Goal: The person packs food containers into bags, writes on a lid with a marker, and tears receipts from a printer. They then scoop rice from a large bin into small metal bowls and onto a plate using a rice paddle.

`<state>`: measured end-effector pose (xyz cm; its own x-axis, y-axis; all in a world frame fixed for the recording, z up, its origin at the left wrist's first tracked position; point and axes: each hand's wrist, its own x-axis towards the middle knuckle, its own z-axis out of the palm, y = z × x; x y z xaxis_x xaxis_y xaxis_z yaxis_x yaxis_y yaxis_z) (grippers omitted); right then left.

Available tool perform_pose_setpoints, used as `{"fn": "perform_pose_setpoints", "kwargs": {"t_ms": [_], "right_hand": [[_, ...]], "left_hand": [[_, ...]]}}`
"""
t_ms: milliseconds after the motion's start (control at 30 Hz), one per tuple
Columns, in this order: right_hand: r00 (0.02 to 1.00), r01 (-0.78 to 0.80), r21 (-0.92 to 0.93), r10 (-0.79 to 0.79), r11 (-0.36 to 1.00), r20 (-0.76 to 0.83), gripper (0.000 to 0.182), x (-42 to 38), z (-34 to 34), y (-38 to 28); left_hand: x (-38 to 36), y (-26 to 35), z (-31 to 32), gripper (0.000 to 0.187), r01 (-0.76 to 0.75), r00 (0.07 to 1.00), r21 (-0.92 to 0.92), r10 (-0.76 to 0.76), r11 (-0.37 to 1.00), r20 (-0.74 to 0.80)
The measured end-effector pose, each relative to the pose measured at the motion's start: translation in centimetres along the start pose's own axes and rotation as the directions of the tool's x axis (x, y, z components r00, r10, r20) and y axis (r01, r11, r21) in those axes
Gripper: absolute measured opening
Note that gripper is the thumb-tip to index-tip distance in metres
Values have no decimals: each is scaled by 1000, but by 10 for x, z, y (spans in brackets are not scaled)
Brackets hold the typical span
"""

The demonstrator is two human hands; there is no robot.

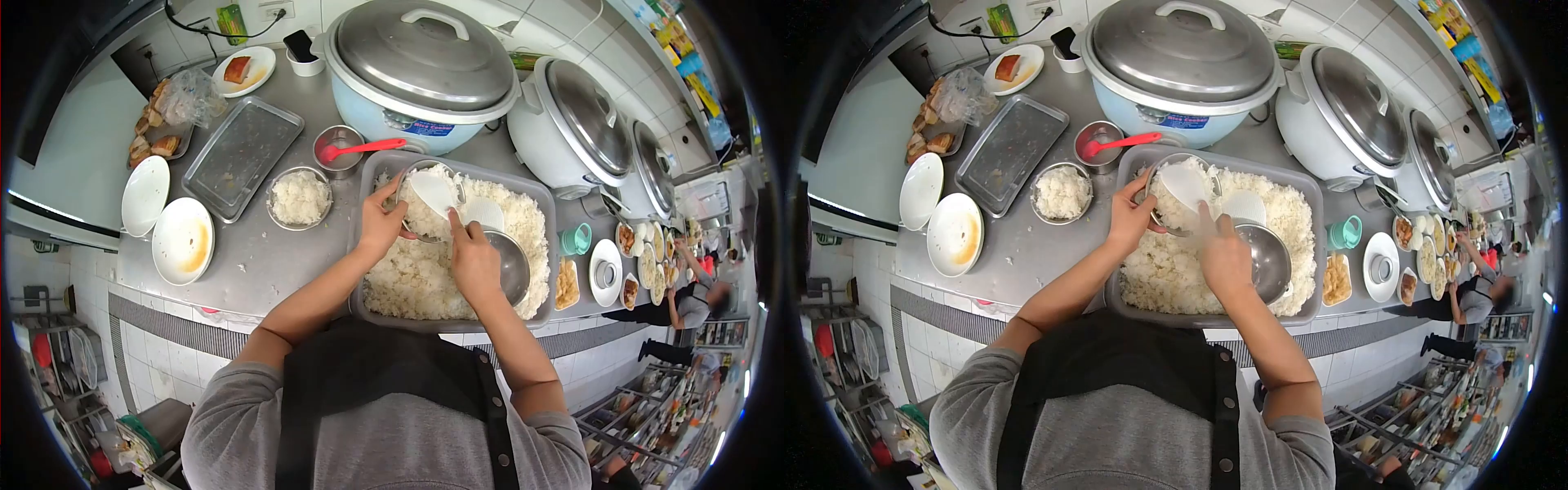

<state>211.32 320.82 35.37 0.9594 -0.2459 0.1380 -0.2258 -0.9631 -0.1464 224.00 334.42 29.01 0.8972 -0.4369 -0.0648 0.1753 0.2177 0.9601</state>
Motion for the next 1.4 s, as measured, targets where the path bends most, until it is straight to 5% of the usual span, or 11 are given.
{"fn": "perform_pose_setpoints", "kwargs": {"t_ms": [200,367,600,800,900,967,1033,1100,1167,1300,1400], "right_hand": [[978,-157,320,193,934,-84,45,-11,-50,14],[996,-70,169,78,983,-43,68,-25,30,-34],[971,-33,73,15,997,239,63,-15,-22,-33],[958,3,58,-19,998,286,52,-19,-39,-30],[973,70,342,-139,937,183,45,-8,-74,-2],[983,24,400,-95,916,158,38,-1,-87,-1],[995,-8,459,53,888,-85,38,14,-83,-1],[995,-98,509,92,855,37,39,20,-53,-2],[992,118,487,-126,866,-16,43,12,-29,-15],[995,13,439,-56,898,85,45,10,-67,-37],[957,123,424,-220,897,189,44,14,-52,-35]], "left_hand": [[-6,-8,-4,58,88,989,-235,-113,968,-95],[-11,8,29,61,-148,956,-390,30,909,-293],[-6,-12,-3,59,-53,962,-293,-30,955,-271],[-9,3,-11,56,-32,990,-228,-1,973,-144],[-14,4,-15,56,-29,984,-225,-12,974,-177],[-17,4,-19,56,-26,988,-218,-8,976,-155],[-20,8,-22,57,-24,992,-212,-3,977,-127],[-25,17,-24,57,-18,997,-194,3,981,-74],[-30,25,-21,57,-37,993,-235,9,971,-121],[-48,33,-38,57,-36,980,-228,-10,973,-198],[-63,33,-61,57,-22,965,-186,-28,982,-262]]}}
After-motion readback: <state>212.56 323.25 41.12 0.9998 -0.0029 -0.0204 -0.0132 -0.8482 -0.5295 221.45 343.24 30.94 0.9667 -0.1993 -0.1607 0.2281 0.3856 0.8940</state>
